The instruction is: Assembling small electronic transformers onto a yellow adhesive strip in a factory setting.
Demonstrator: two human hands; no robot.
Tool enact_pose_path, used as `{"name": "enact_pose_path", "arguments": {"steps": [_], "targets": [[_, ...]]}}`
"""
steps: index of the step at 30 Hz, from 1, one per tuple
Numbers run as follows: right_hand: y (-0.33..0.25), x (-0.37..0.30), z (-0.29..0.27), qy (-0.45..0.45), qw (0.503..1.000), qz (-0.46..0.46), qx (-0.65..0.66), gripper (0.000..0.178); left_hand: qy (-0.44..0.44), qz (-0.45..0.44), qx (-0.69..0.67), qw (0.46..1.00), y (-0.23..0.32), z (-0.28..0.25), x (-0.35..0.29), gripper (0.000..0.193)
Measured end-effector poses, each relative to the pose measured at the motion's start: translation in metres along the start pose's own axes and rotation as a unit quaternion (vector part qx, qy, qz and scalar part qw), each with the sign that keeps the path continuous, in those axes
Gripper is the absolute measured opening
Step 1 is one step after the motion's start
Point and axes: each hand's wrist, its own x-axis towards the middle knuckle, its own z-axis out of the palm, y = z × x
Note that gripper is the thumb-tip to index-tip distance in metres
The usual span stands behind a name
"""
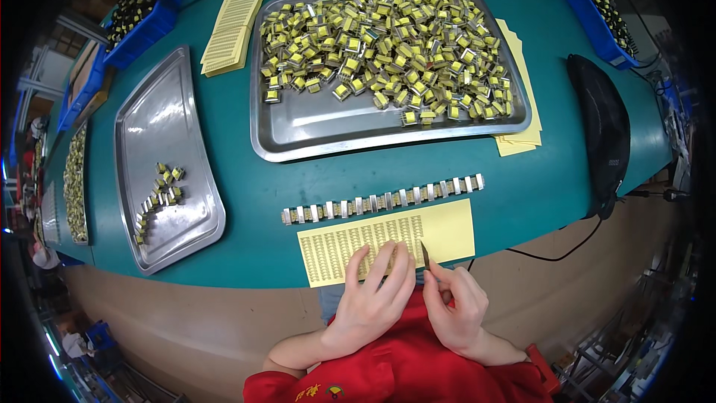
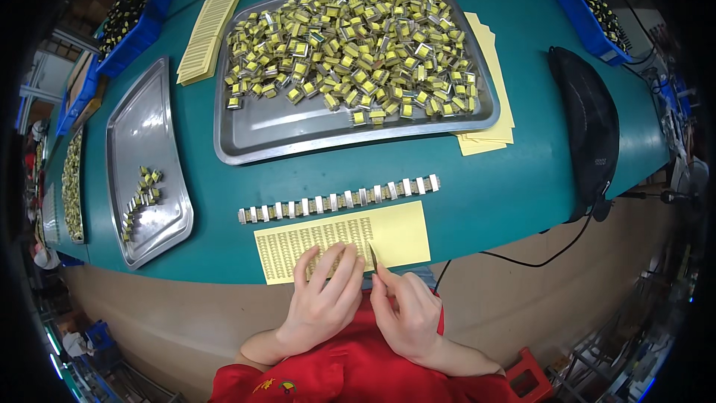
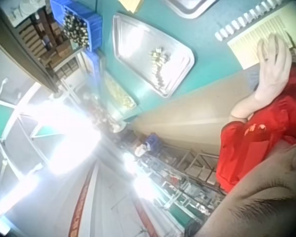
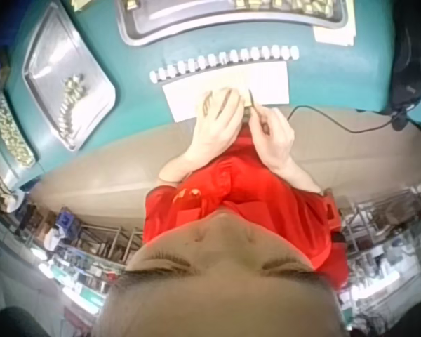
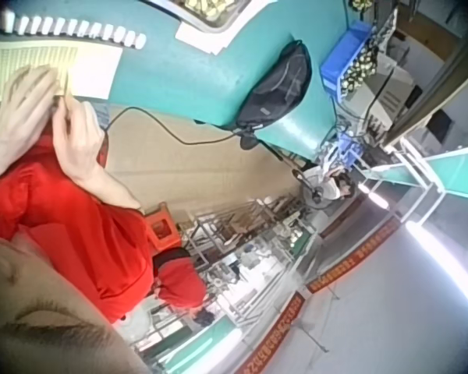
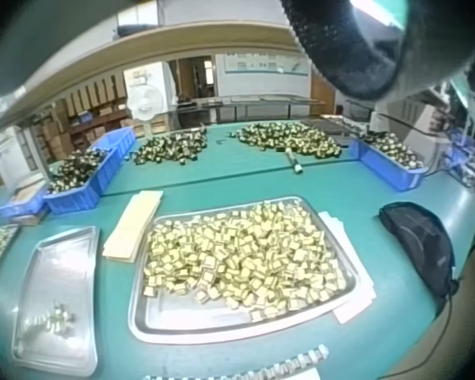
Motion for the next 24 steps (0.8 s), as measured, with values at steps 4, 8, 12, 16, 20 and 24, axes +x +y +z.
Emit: {"name": "enact_pose_path", "arguments": {"steps": [4,8,12,16,20,24], "targets": [[-0.001,-0.001,-0.001,-0.001,1.000,0.009,0.009,0.020,0.001,0.000,0.002,1.000,0.001,-0.001,0.000,0.036],[0.001,-0.001,-0.001,-0.002,1.000,0.010,0.008,0.020,0.005,0.003,0.006,1.000,0.000,0.000,0.001,0.036],[-0.001,0.000,-0.002,-0.003,1.000,0.015,0.012,0.020,0.003,-0.001,0.007,1.000,0.000,0.001,0.002,0.035],[-0.002,0.011,-0.005,0.014,1.000,0.003,0.017,0.021,0.009,-0.003,0.002,1.000,-0.003,0.000,0.002,0.035],[0.002,0.035,-0.020,0.009,0.997,-0.069,0.019,0.020,0.041,-0.001,-0.102,0.994,-0.017,-0.007,0.003,0.033],[-0.006,0.080,-0.027,-0.049,0.987,-0.145,0.040,0.016,0.115,-0.001,-0.095,0.989,-0.055,-0.026,-0.010,0.036]]}}
